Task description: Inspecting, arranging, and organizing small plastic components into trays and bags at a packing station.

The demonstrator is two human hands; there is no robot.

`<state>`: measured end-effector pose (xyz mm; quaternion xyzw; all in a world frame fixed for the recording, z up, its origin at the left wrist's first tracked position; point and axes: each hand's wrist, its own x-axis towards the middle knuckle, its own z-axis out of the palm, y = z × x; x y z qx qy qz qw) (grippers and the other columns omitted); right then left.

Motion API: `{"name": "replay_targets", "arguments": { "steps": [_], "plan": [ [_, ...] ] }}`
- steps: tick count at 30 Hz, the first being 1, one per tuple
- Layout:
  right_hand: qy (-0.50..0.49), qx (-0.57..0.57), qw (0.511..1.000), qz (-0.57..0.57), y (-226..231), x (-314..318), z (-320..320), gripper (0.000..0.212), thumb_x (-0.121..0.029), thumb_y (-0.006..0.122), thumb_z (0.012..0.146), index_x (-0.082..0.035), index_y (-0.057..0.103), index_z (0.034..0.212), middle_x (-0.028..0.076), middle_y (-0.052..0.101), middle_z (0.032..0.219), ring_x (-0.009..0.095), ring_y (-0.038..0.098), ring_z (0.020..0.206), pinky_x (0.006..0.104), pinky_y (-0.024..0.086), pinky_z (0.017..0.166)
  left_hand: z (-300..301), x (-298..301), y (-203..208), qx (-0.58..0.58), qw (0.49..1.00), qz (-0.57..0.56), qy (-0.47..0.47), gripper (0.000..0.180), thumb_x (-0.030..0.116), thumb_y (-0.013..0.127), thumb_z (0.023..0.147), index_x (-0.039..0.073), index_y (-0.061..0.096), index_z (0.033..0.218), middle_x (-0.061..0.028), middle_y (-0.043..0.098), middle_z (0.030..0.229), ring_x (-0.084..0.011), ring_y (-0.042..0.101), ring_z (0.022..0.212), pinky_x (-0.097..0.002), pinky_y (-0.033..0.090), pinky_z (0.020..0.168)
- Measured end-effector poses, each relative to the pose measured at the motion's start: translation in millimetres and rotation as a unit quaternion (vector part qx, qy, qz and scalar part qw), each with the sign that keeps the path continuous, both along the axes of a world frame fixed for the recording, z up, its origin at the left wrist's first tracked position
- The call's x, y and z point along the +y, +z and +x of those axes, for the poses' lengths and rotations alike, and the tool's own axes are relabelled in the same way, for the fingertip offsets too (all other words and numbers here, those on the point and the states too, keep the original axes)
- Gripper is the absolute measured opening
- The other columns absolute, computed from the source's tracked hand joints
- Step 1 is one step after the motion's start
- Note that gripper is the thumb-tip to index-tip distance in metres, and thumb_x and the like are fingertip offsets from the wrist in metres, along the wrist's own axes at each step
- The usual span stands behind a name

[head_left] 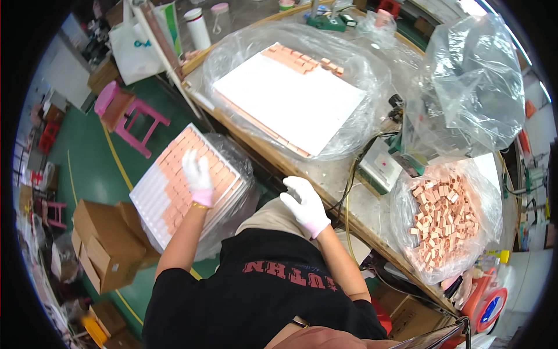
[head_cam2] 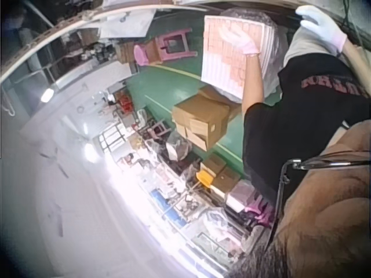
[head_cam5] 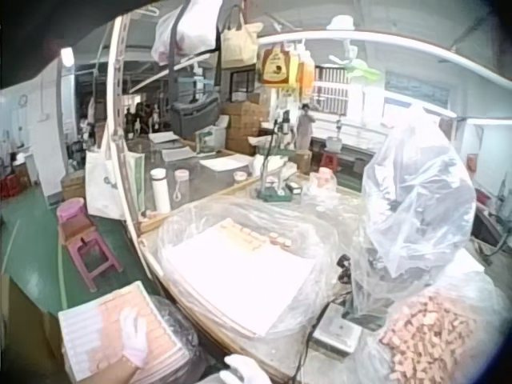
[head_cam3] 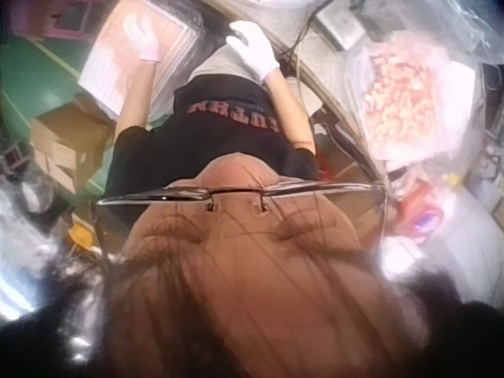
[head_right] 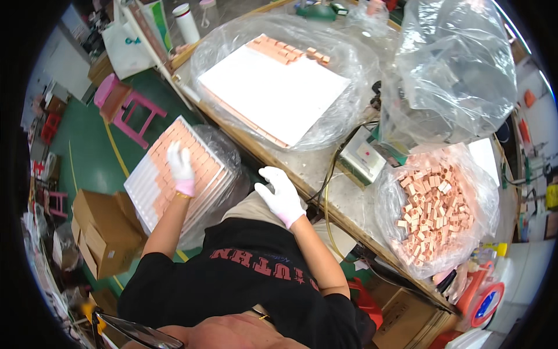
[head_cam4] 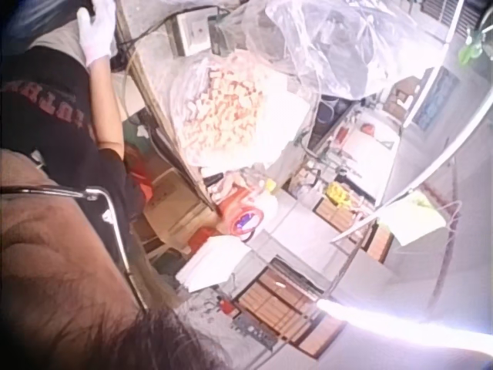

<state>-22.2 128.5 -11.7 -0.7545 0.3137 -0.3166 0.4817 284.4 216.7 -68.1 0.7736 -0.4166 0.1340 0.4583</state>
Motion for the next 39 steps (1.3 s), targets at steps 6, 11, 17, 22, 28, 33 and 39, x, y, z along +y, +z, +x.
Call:
{"name": "replay_targets", "arguments": {
  "steps": [6, 11, 17, 22, 28, 33, 39],
  "plan": [
    [-0.168, 0.003, 0.973, -0.159, 27, -11, -60, 0.028, -0.007, 0.068, 0.078, -0.002, 0.064, 0.105, 0.018, 0.062, 0.109, 0.032, 0.059, 0.104, 0.0369, 0.046, 0.092, -53, -198, 90, -0.025, 0.945, 0.042, -0.323, 0.045, 0.012, 0.063, 0.082, 0.004, 0.053, 0.125, -0.0157, 0.054, 0.123, -0.0312, 0.051, 0.115, -0.0374, 0.042, 0.097],
    [-0.355, 0.115, 0.895, -0.243, 13, -19, -146, 0.027, 0.0, 0.062, 0.079, 0.0, 0.062, 0.106, 0.018, 0.062, 0.108, 0.032, 0.059, 0.102, 0.038, 0.046, 0.092, -22, -369, 110, -0.264, 0.877, 0.246, -0.317, 0.062, 0.009, 0.065, 0.074, 0.01, 0.045, 0.133, -0.0143, 0.048, 0.132, -0.0343, 0.044, 0.122, -0.0418, 0.038, 0.1],
    [-0.461, 0.132, 0.862, -0.163, -19, -13, -190, 0.026, 0.001, 0.063, 0.079, 0.002, 0.062, 0.105, 0.018, 0.062, 0.105, 0.032, 0.059, 0.1, 0.0384, 0.046, 0.09, -65, -454, 142, -0.422, 0.696, 0.498, -0.301, 0.09, 0.015, 0.072, 0.068, 0.018, 0.025, 0.145, -0.0118, 0.028, 0.149, -0.0348, 0.025, 0.137, -0.0495, 0.027, 0.108],
    [-0.429, 0.202, 0.862, -0.177, -12, -22, -182, 0.025, 0.0, 0.064, 0.078, 0.0, 0.063, 0.103, 0.018, 0.062, 0.105, 0.033, 0.06, 0.099, 0.0382, 0.048, 0.088, -65, -487, 126, -0.432, 0.573, 0.63, -0.297, 0.112, 0.021, 0.081, 0.061, 0.021, 0.014, 0.15, -0.0116, 0.027, 0.152, -0.0329, 0.016, 0.143, -0.0533, 0.016, 0.112],
    [-0.428, 0.206, 0.865, -0.162, -8, -28, -182, 0.024, -0.001, 0.064, 0.078, 0.0, 0.063, 0.103, 0.018, 0.063, 0.104, 0.033, 0.061, 0.096, 0.0381, 0.049, 0.085, -69, -478, 145, -0.49, 0.59, 0.566, -0.303, 0.088, 0.018, 0.084, 0.055, 0.018, 0.045, 0.134, -0.0065, 0.052, 0.123, -0.027, 0.044, 0.121, -0.0413, 0.033, 0.101],
    [-0.424, 0.209, 0.868, -0.153, -8, -30, -180, 0.025, -0.001, 0.062, 0.081, 0.001, 0.062, 0.105, 0.017, 0.062, 0.107, 0.032, 0.06, 0.099, 0.0372, 0.047, 0.087, -63, -470, 151, -0.367, 0.65, 0.567, -0.348, 0.069, 0.012, 0.078, 0.063, 0.017, 0.053, 0.128, -0.0061, 0.056, 0.125, -0.0272, 0.049, 0.116, -0.0387, 0.043, 0.096],
    [-0.421, 0.22, 0.861, -0.181, -10, -28, -179, 0.023, -0.002, 0.063, 0.079, 0.0, 0.062, 0.102, 0.017, 0.063, 0.104, 0.033, 0.061, 0.095, 0.0382, 0.049, 0.083, -60, -443, 152, -0.361, 0.702, 0.487, -0.375, 0.032, 0.004, 0.071, 0.071, 0.008, 0.06, 0.1, -0.0076, 0.064, 0.098, -0.0274, 0.057, 0.098, -0.0328, 0.05, 0.079]
  ]
}}
